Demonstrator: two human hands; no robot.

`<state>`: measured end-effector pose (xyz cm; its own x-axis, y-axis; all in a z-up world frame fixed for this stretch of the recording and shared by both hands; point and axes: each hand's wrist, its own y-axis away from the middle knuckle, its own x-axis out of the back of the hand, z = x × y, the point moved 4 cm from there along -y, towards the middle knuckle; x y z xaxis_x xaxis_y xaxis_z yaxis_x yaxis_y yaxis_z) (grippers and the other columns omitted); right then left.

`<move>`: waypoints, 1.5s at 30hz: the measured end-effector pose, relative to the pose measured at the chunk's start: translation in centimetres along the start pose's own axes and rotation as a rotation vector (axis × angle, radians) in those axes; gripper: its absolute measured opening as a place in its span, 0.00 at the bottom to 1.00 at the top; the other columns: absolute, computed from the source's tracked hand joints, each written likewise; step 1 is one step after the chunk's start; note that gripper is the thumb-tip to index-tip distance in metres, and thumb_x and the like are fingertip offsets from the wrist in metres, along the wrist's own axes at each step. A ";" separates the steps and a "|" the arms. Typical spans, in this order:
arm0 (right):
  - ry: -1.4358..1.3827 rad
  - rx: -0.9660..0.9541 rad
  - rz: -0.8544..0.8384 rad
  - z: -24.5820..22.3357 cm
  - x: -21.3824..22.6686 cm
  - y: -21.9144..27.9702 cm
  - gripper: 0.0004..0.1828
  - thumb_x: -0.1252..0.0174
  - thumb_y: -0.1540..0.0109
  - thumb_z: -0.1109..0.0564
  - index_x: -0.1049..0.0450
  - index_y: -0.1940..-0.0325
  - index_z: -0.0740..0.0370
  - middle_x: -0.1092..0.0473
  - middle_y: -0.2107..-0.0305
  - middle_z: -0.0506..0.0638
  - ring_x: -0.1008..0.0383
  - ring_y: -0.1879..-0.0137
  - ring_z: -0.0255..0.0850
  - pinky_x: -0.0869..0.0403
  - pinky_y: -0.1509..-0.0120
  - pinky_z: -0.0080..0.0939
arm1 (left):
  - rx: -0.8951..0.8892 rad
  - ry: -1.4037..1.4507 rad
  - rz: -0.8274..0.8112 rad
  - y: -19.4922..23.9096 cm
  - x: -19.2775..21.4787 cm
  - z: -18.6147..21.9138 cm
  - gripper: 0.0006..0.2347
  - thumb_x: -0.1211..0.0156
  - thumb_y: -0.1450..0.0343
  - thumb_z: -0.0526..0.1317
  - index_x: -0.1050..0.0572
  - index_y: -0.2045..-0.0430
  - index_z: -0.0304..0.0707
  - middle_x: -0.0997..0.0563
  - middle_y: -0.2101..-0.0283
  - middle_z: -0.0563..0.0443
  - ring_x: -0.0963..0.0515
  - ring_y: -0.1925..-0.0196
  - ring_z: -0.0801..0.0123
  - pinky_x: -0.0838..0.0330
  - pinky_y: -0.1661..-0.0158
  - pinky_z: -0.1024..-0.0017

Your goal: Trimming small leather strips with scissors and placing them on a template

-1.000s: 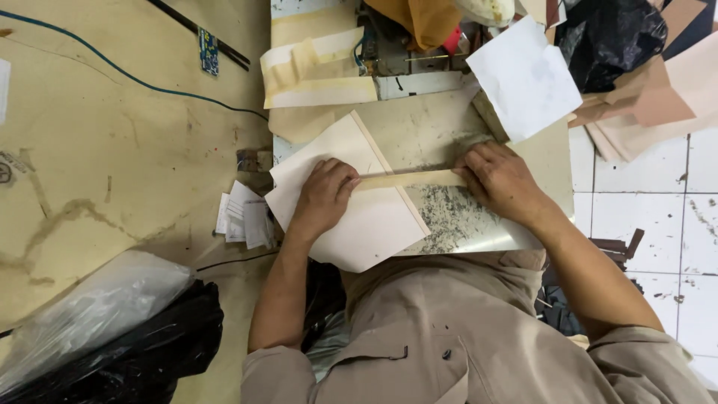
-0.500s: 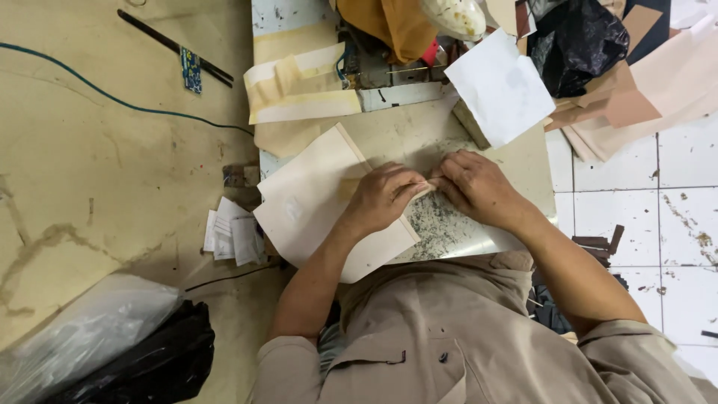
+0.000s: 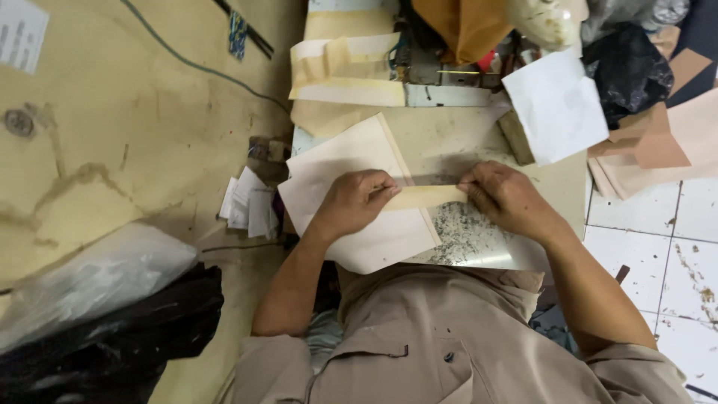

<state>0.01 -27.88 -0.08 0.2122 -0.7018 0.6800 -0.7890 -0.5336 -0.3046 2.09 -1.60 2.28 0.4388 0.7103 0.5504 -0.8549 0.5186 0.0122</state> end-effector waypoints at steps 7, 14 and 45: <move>0.007 -0.423 -0.111 1.7 0.1 0.2 0.09 0.40 0.34 0.57 0.24 0.54 0.63 0.26 0.73 0.65 0.23 0.63 0.65 0.27 0.59 0.62 | 0.174 -0.106 0.039 1.5 1.9 -3.3 0.04 0.40 0.27 0.38 0.20 0.66 0.40 0.17 0.72 0.41 0.16 0.66 0.48 0.24 0.64 0.55; -0.045 -0.521 -0.171 2.0 -0.4 -0.3 0.08 0.41 0.38 0.56 0.21 0.56 0.58 0.23 0.74 0.60 0.21 0.64 0.59 0.24 0.59 0.57 | 0.145 -0.283 0.016 1.7 2.2 -5.5 0.03 0.40 0.27 0.39 0.21 0.66 0.43 0.19 0.68 0.46 0.18 0.61 0.50 0.25 0.56 0.58; -0.246 -0.623 0.534 8.7 8.4 3.0 0.19 0.33 0.31 0.52 0.27 0.44 0.68 0.33 0.71 0.61 0.30 0.66 0.47 0.32 0.63 0.44 | -0.161 -0.327 -0.100 -6.4 -10.2 -3.5 0.04 0.48 0.24 0.43 0.32 0.63 0.46 0.25 0.68 0.49 0.20 0.58 0.53 0.29 0.50 0.58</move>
<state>4.47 -39.51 -1.08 -0.2162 -0.9060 0.3639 -0.9763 0.2041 -0.0720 4.08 -10.48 -6.38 0.3840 0.4767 0.7907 -0.7466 0.6642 -0.0378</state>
